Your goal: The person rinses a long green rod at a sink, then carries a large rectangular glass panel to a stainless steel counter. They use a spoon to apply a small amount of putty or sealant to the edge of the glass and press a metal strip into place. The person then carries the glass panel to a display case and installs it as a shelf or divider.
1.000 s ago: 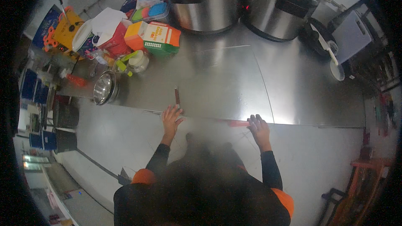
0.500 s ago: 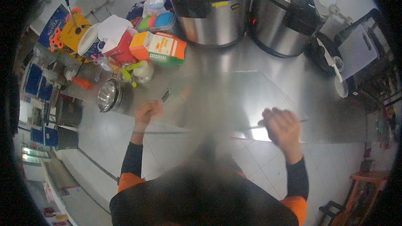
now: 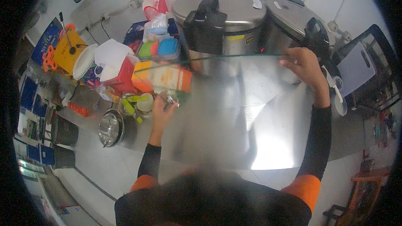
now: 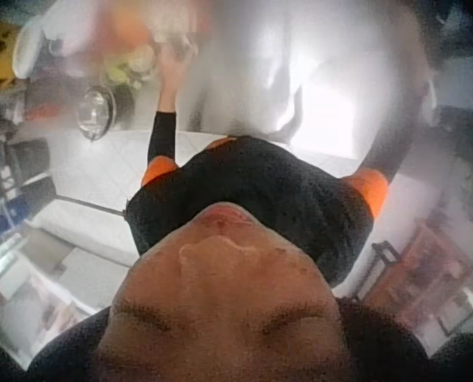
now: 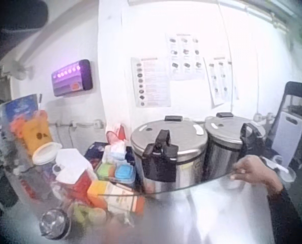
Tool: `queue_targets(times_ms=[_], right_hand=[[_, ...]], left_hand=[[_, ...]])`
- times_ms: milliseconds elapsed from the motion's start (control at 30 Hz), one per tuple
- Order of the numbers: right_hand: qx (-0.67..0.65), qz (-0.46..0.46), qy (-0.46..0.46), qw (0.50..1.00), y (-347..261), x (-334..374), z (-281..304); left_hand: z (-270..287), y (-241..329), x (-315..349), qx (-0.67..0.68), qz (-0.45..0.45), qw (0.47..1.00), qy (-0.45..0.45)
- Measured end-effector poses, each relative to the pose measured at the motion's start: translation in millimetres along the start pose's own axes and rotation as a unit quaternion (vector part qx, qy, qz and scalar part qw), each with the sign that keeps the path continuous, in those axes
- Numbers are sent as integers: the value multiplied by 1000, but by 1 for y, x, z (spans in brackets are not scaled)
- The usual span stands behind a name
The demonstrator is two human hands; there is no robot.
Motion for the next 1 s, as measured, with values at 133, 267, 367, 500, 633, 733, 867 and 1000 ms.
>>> queue_targets(times_ms=[133, 267, 367, 500, 633, 733, 867, 1000], right_hand=[[-11, -25, 12, 1000, -2, 0, 1], [27, -45, -60, 997, -4, -2, 1], [20, -46, -30, 998, -1, -1, 2], [37, 71, 281, 956, -14, 18, 22], [-158, -162, 401, 888, 114, 90, -59], [-308, -301, 215, 877, 144, 111, -165], [-273, -329, 413, 804, 150, 125, -204], [-305, -379, 605, 631, 158, 123, -225]], left_hand=[[-2, -6, -4, 15, 41, 998, -42], [-2, -2, -3, 54, 50, 996, -40], [-3, -6, -1, 77, 70, 994, -38], [-2, -17, 2, 116, 69, 990, -27], [-10, -23, -2, 152, 17, 987, -41], [-9, -20, 2, 104, -46, 993, -28], [-8, -109, 12, 319, 91, 934, 129], [7, -125, 26, -169, -11, 952, 255]])
Point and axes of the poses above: each hand's wrist, its own x-axis away from the middle knuckle, its own z-axis out of the back of the hand, y = z × x, the point moved 7 cm from there along -x, towards the middle knuckle, and after that the axes turned 1 degree about -x, right-handed, at the moved point
